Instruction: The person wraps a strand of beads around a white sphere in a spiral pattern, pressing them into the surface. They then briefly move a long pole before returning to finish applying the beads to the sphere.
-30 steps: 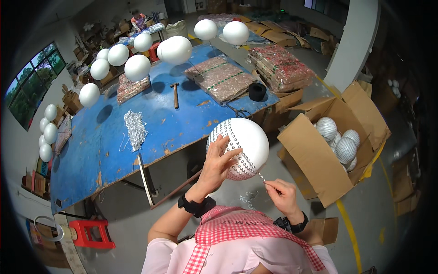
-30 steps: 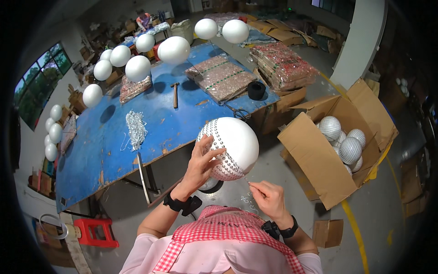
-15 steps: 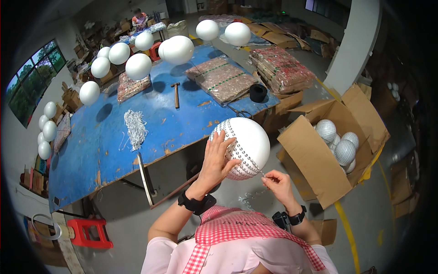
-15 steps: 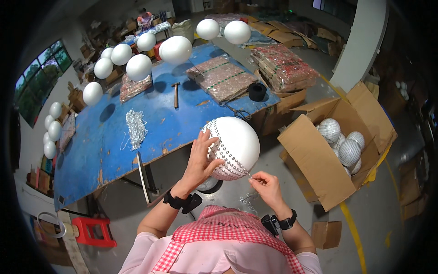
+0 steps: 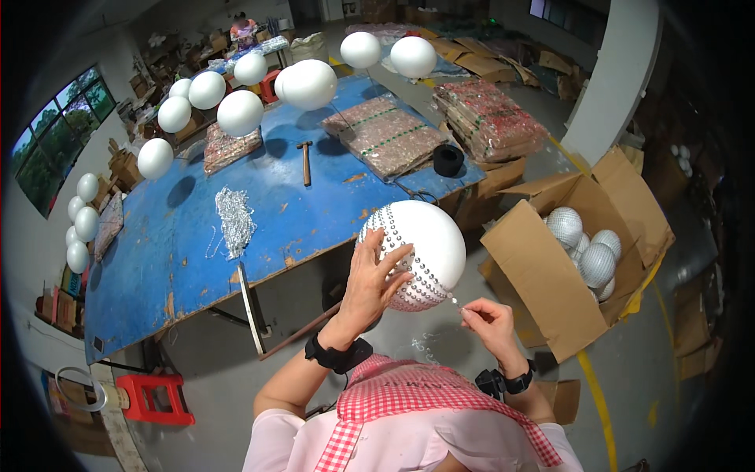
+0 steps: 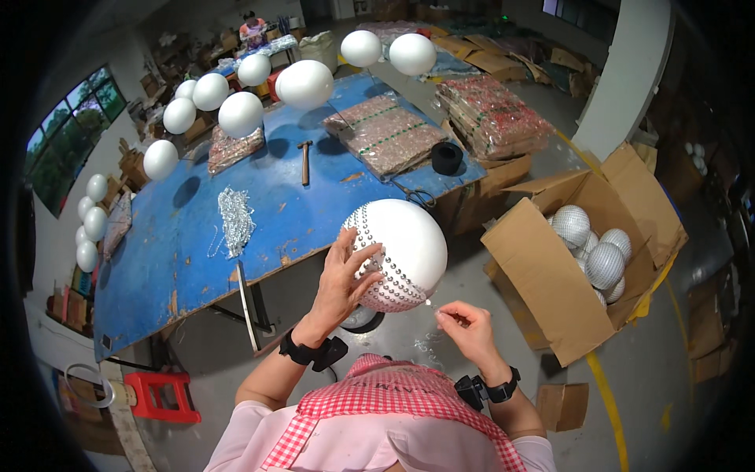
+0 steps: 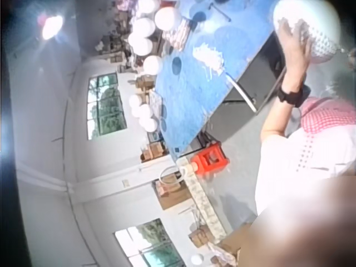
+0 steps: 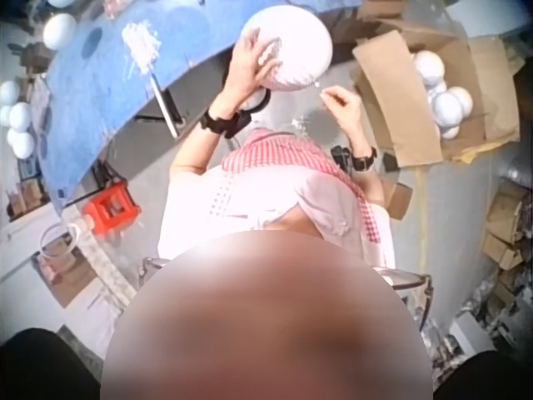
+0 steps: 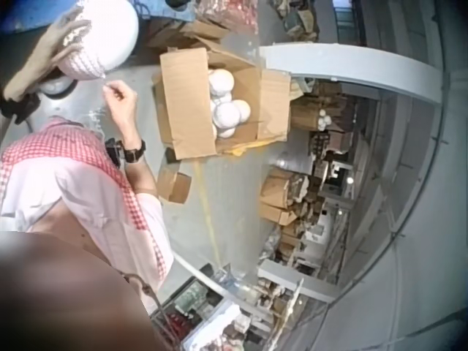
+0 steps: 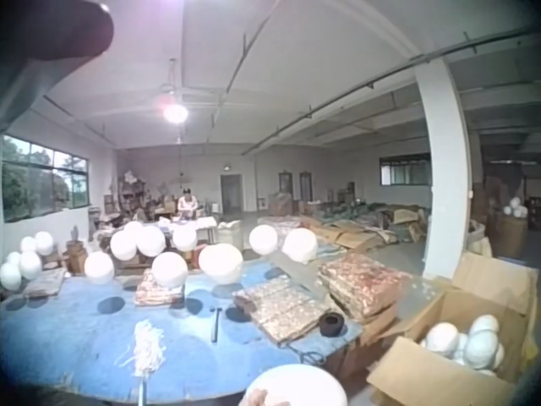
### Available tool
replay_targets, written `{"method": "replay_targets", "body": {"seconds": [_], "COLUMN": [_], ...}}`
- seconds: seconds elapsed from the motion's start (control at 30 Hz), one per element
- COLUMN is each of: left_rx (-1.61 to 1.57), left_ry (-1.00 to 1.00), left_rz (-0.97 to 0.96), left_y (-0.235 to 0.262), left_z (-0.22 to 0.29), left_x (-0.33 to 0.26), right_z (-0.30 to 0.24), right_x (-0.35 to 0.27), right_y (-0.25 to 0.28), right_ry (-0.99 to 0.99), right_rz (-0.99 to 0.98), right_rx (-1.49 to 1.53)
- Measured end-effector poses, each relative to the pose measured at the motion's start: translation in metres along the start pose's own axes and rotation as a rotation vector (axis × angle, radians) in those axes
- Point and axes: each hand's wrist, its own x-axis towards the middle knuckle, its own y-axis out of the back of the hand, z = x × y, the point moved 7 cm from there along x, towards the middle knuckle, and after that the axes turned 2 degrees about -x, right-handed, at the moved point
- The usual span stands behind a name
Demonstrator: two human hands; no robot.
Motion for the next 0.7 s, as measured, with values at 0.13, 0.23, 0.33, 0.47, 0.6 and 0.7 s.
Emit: {"method": "replay_targets", "body": {"seconds": [0.13,0.23,0.33,0.47,0.6,0.7], "left_rx": [0.085,0.050,0.031,0.074,0.121,0.138], "left_ry": [-0.033,-0.027,-0.013,-0.042,-0.041,-0.058], "left_rz": [-0.004,0.006,0.005,0.018,-0.029,-0.061], "left_y": [-0.006,-0.008,-0.007,-0.007,-0.010,-0.013], "left_z": [0.001,-0.004,-0.009,-0.007,-0.007,-0.006], "left_x": [-0.002,-0.002,-0.002,0.000,0.002,0.002], "right_z": [-0.045,-0.056,-0.047,-0.035,-0.041,-0.050], "right_x": [-0.011,-0.015,-0.009,-0.003,-0.005,-0.009], "right_y": [-0.008,-0.017,-0.013,-0.013,-0.015,-0.019], "right_ry": [0.324,0.415,0.344,0.271,0.291,0.334], "right_rz": [-0.063,-0.152,-0.085,-0.078,-0.107,-0.213], "right_rx": [-0.213,-0.281,-0.365,-0.399,-0.321,-0.268]}}
